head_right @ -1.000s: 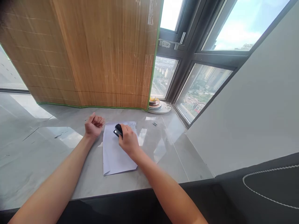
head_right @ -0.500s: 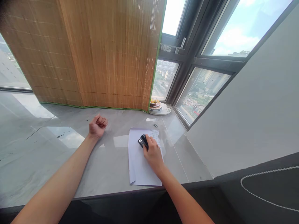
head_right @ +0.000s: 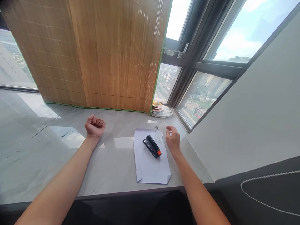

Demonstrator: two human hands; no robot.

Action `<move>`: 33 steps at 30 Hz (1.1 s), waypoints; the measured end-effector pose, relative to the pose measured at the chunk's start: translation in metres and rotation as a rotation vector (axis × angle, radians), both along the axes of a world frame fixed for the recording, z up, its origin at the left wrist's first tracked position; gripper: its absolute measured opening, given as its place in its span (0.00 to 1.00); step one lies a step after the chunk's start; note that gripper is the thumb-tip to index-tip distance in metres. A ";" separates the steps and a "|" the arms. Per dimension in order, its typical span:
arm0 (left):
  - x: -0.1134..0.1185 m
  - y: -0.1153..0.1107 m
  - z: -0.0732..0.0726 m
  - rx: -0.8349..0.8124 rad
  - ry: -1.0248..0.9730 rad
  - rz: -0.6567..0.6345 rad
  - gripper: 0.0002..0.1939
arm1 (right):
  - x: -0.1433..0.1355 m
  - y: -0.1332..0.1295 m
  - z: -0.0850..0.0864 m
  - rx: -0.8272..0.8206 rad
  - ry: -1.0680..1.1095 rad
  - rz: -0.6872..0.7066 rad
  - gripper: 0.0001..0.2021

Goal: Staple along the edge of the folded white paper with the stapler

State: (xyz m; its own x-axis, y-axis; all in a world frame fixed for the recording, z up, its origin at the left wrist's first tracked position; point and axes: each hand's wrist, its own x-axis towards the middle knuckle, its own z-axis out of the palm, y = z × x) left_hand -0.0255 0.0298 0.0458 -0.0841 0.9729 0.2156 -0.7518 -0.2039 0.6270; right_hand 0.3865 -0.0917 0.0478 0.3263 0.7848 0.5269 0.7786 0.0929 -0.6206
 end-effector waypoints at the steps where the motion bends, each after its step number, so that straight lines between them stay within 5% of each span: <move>1: -0.002 -0.001 0.000 -0.001 -0.018 0.000 0.35 | 0.002 0.009 -0.007 -0.041 -0.087 0.106 0.19; 3: -0.006 -0.001 -0.001 0.006 -0.050 -0.007 0.35 | 0.000 0.027 -0.023 -0.158 -0.261 0.324 0.22; 5: -0.009 0.000 -0.003 0.029 -0.079 -0.021 0.34 | -0.008 0.041 -0.038 -0.305 -0.377 0.399 0.25; 11: -0.020 0.000 -0.002 0.085 -0.123 0.022 0.32 | -0.028 0.063 -0.055 -0.608 -0.564 0.241 0.32; 16: -0.049 -0.002 -0.001 0.233 -0.220 0.249 0.31 | -0.077 0.064 -0.052 -0.586 -0.587 0.306 0.31; 26: -0.070 -0.007 0.005 0.327 -0.244 0.371 0.33 | -0.257 0.084 -0.046 -0.446 -0.441 0.462 0.35; 33: -0.066 -0.010 0.009 0.298 -0.227 0.387 0.35 | -0.295 0.097 -0.042 -0.450 -0.423 0.545 0.36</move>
State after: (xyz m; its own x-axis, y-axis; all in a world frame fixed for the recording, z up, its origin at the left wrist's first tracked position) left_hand -0.0918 0.0201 0.0545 -0.5012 0.7610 0.4119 -0.6962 -0.6373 0.3303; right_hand 0.0920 0.0052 0.0057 -0.3169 0.9412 0.1170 0.8726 0.3377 -0.3528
